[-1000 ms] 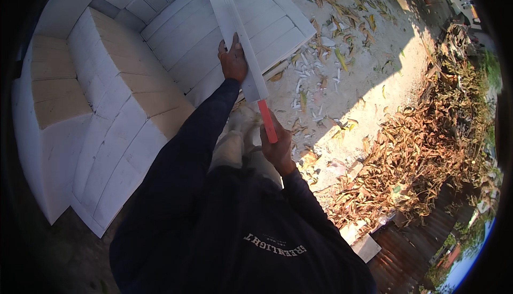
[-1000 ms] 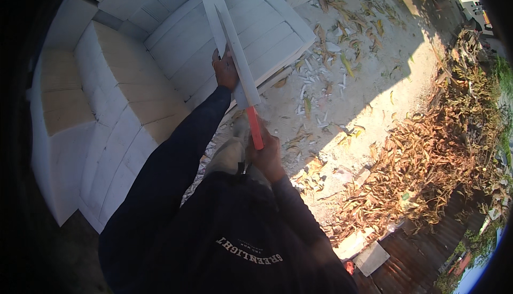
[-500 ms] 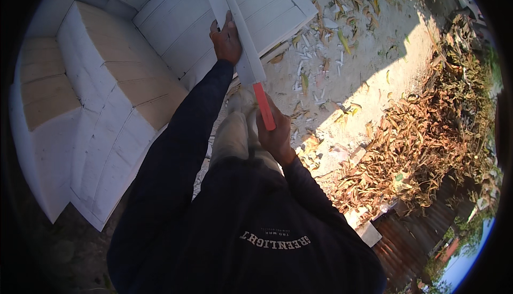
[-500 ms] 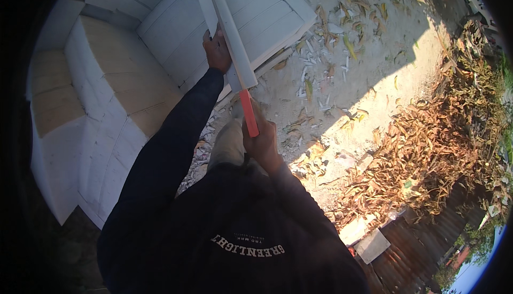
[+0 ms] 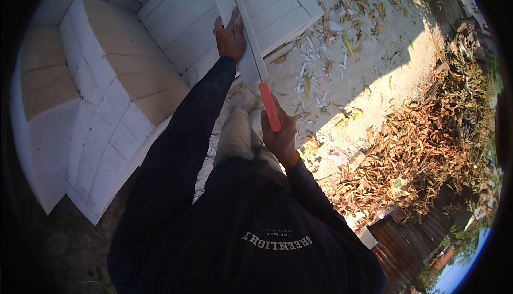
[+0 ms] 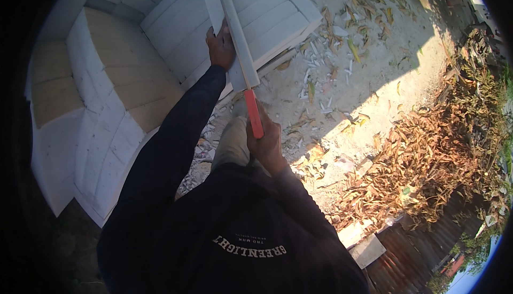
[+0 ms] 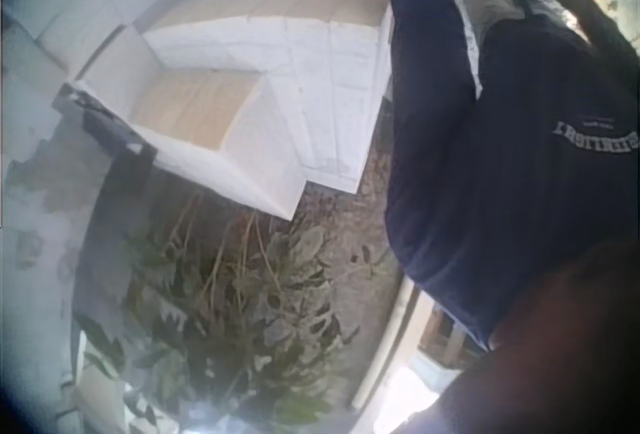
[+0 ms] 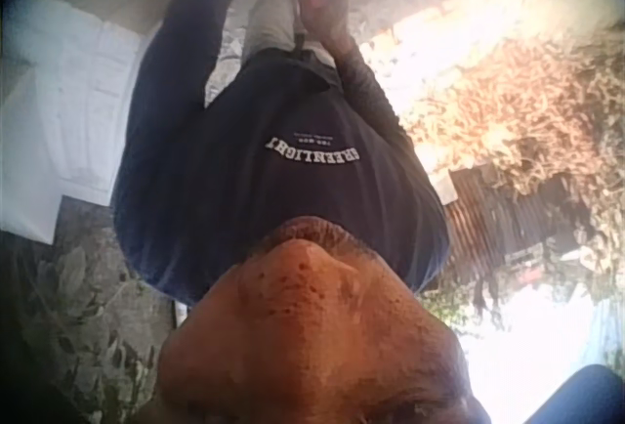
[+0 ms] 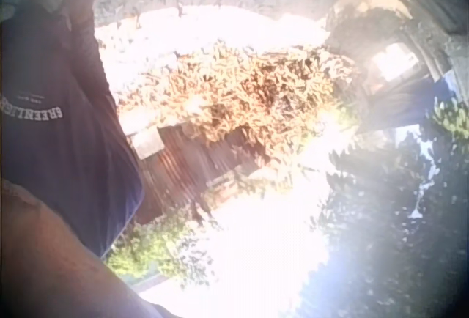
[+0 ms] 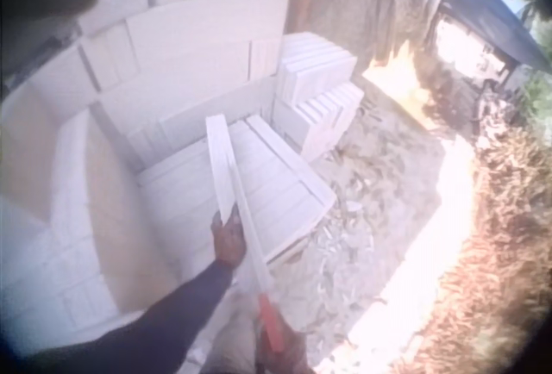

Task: The person uses a hand saw to cut a long white wooden plank resting on a stack of similar planks. After completing the cut, the person picks up the sawn piece and places it on the pile, then picks up another plank to continue the process.

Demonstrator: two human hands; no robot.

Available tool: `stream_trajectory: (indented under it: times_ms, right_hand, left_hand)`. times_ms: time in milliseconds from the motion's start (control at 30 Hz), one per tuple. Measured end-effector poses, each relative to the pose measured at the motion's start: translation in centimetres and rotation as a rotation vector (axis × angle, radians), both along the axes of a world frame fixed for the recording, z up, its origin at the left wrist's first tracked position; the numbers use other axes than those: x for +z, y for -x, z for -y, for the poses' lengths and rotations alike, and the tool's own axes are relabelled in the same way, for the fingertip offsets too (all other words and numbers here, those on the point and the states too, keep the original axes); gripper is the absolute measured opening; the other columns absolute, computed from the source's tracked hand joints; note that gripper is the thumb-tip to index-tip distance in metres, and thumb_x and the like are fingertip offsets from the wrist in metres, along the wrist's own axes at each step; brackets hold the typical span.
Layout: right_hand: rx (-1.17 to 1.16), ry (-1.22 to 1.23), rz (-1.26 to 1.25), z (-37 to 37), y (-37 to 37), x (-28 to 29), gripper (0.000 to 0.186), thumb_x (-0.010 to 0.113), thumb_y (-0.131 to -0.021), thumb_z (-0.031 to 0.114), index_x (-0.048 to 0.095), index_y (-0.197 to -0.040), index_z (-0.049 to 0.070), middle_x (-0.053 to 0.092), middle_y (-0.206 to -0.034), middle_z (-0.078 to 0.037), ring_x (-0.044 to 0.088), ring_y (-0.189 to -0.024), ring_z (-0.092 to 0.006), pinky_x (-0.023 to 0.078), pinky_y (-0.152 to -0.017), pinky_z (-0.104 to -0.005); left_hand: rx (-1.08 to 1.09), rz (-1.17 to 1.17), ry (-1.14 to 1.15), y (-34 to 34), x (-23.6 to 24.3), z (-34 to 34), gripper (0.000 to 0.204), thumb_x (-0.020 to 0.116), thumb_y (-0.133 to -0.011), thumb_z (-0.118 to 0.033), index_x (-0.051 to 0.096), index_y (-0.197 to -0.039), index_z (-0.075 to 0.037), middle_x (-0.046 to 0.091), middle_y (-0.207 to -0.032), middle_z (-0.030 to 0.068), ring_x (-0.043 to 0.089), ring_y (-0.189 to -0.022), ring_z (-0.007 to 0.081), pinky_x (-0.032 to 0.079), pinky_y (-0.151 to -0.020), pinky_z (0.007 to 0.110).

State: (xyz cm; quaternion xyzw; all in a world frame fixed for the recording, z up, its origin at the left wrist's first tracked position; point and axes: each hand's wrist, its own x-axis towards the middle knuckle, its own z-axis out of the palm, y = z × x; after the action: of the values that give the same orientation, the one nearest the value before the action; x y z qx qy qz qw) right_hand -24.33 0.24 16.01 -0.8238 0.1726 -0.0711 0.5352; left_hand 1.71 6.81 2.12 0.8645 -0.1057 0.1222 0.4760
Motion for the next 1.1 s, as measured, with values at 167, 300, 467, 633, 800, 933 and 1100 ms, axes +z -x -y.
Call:
stream_trajectory:
  times_ms: [167,300,467,633,800,933,1100]
  right_hand:
    - [-0.006,-0.027,0.022,0.33,-0.23,0.07,0.053,0.061,-0.094,0.004,0.053,-0.146,0.002,0.070,-0.094,-0.028,0.074,-0.088,-0.0419,0.058,-0.071,-0.0390]
    - [0.005,-0.018,-0.016,0.48,-0.16,0.45,0.054,0.061,-0.094,0.004,0.053,-0.147,0.004,0.070,-0.096,-0.028,0.073,-0.089,-0.0421,0.058,-0.073,-0.0391]
    - [0.018,0.004,0.016,0.57,-0.19,0.53,0.054,0.062,-0.093,0.004,0.053,-0.146,0.003,0.071,-0.102,-0.027,0.073,-0.092,-0.0415,0.058,-0.074,-0.0391]
    - [0.015,-0.008,0.049,0.69,-0.16,0.32,0.053,0.062,-0.092,0.003,0.054,-0.145,0.001,0.071,-0.107,-0.028,0.072,-0.096,-0.0422,0.058,-0.077,-0.0383]
    - [0.007,-0.031,0.043,0.64,-0.06,0.18,0.051,0.062,-0.093,0.004,0.055,-0.144,0.000,0.069,-0.094,-0.025,0.070,-0.083,-0.0340,0.056,-0.070,-0.0360]
    - [0.001,-0.026,0.072,0.66,-0.10,0.08,0.048,0.061,-0.096,0.008,0.057,-0.143,-0.001,0.065,-0.074,-0.019,0.066,-0.061,-0.0171,0.052,-0.058,-0.0323]
    - [-0.021,-0.034,0.092,0.41,-0.37,0.01,0.047,0.060,-0.096,0.007,0.057,-0.142,-0.001,0.065,-0.074,-0.019,0.066,-0.061,-0.0196,0.052,-0.059,-0.0335]
  left_hand:
    - [-0.001,-0.006,-0.010,-0.34,-0.08,-0.05,0.052,0.041,-0.109,-0.043,0.061,-0.145,-0.011,0.065,-0.128,0.0324,0.045,-0.132,0.0537,0.033,-0.114,0.055]
    - [0.002,-0.033,-0.026,-0.16,0.39,0.08,0.052,0.041,-0.109,-0.042,0.060,-0.145,-0.010,0.065,-0.130,0.0312,0.044,-0.132,0.0542,0.033,-0.114,0.055]
    - [0.007,-0.027,-0.005,-0.02,0.37,-0.09,0.050,0.043,-0.109,-0.040,0.060,-0.145,-0.010,0.065,-0.129,0.0317,0.045,-0.131,0.0547,0.035,-0.112,0.056]
    - [0.003,-0.010,0.003,0.11,0.34,-0.07,0.049,0.043,-0.109,-0.039,0.060,-0.145,-0.010,0.064,-0.129,0.0324,0.045,-0.131,0.0548,0.036,-0.112,0.055]
    - [0.013,-0.032,-0.012,0.04,0.17,-0.09,0.050,0.042,-0.110,-0.040,0.059,-0.146,-0.010,0.065,-0.130,0.0315,0.044,-0.132,0.0539,0.035,-0.113,0.054]
    - [-0.014,-0.017,0.004,-0.12,-0.04,-0.15,0.052,0.041,-0.110,-0.042,0.058,-0.146,-0.008,0.065,-0.130,0.0304,0.044,-0.132,0.0535,0.033,-0.114,0.054]
    - [-0.023,-0.017,0.020,-0.14,0.20,-0.08,0.055,0.039,-0.110,-0.044,0.058,-0.146,-0.008,0.065,-0.130,0.0305,0.044,-0.132,0.0543,0.032,-0.114,0.055]
